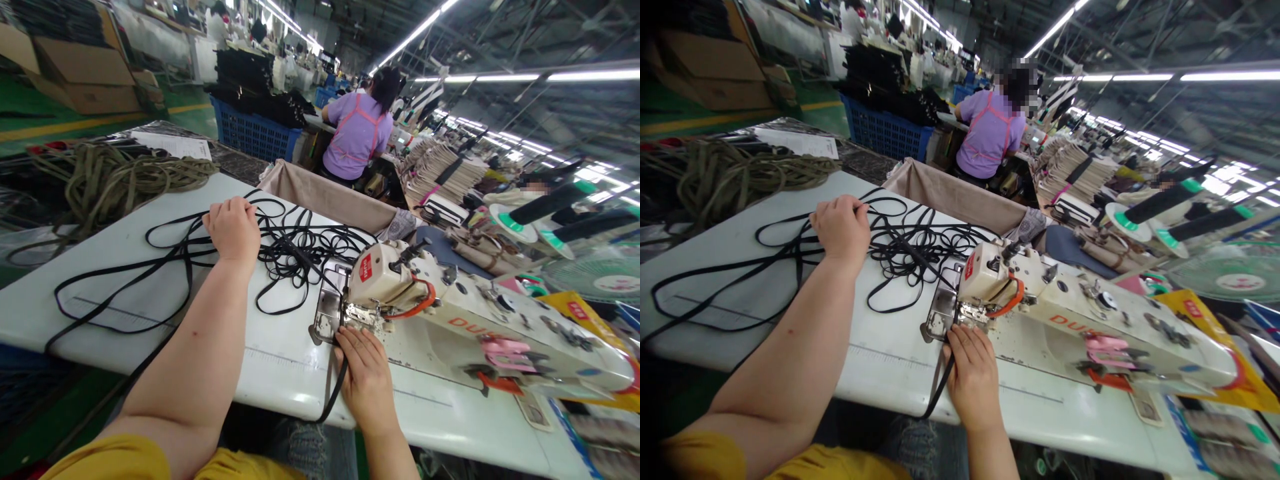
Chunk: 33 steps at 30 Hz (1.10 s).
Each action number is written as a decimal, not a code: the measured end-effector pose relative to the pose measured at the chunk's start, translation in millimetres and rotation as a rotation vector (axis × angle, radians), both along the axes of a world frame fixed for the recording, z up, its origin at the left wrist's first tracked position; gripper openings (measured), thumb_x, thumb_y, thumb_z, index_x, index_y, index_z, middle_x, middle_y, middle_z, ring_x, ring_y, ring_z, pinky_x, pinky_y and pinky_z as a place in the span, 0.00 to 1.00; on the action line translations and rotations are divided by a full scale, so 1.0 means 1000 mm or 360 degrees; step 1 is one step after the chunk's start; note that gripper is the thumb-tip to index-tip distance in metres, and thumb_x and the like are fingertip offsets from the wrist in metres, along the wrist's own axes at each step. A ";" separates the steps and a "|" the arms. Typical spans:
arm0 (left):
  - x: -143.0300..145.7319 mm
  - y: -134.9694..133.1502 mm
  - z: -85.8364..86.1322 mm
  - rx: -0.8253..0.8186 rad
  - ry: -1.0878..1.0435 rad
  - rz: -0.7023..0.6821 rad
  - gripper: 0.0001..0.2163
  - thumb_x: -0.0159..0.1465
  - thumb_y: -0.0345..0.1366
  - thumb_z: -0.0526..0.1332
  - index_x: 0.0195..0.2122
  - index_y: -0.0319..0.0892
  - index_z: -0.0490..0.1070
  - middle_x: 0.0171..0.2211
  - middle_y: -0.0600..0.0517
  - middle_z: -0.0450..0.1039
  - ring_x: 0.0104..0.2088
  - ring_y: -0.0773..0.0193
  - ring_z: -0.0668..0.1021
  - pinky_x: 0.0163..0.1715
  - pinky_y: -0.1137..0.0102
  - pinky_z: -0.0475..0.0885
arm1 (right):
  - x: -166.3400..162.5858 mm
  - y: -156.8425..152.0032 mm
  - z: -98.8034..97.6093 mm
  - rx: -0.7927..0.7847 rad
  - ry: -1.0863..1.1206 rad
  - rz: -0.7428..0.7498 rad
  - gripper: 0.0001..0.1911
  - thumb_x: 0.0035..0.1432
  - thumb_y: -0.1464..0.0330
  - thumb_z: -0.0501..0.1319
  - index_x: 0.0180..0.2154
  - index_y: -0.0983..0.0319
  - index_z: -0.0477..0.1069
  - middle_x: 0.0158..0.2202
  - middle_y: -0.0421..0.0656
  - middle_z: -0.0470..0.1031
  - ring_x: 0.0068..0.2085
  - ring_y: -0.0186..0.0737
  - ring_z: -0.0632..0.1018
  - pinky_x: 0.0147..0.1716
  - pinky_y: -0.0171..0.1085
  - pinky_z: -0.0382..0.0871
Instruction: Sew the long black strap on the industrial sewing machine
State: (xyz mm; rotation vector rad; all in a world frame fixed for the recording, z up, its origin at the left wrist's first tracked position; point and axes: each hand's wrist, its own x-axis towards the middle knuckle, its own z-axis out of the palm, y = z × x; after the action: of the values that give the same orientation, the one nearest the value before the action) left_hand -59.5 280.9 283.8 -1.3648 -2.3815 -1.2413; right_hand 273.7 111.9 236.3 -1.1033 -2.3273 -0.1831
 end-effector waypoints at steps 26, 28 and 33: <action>0.100 -0.009 -0.032 -0.0162 0.0683 -0.1657 0.04 0.67 0.35 0.69 0.43 0.44 0.83 0.47 0.45 0.78 0.55 0.50 0.71 0.53 0.57 0.66 | 0.000 0.000 -0.001 -0.0002 -0.0007 0.0000 0.14 0.75 0.71 0.60 0.58 0.60 0.75 0.56 0.48 0.82 0.58 0.48 0.81 0.63 0.55 0.72; 0.103 -0.007 -0.036 -0.0231 0.0704 -0.1656 0.05 0.69 0.35 0.67 0.37 0.44 0.83 0.41 0.46 0.78 0.51 0.51 0.72 0.49 0.57 0.65 | 0.000 0.000 -0.001 0.0001 -0.0013 0.0000 0.13 0.75 0.71 0.60 0.58 0.61 0.75 0.56 0.48 0.82 0.58 0.48 0.81 0.63 0.55 0.72; 0.098 -0.006 -0.030 -0.0229 0.0622 -0.1556 0.08 0.70 0.36 0.67 0.35 0.45 0.84 0.36 0.48 0.78 0.47 0.51 0.73 0.45 0.57 0.62 | 0.000 0.001 -0.002 0.0025 -0.0024 -0.0005 0.13 0.75 0.70 0.60 0.58 0.62 0.75 0.56 0.48 0.82 0.58 0.48 0.81 0.63 0.54 0.72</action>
State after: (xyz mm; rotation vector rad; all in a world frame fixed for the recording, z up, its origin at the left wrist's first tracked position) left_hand 38.5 274.5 253.3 -2.6684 -1.5457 -0.7833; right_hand 273.8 113.3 234.3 -1.1012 -2.3337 -0.2109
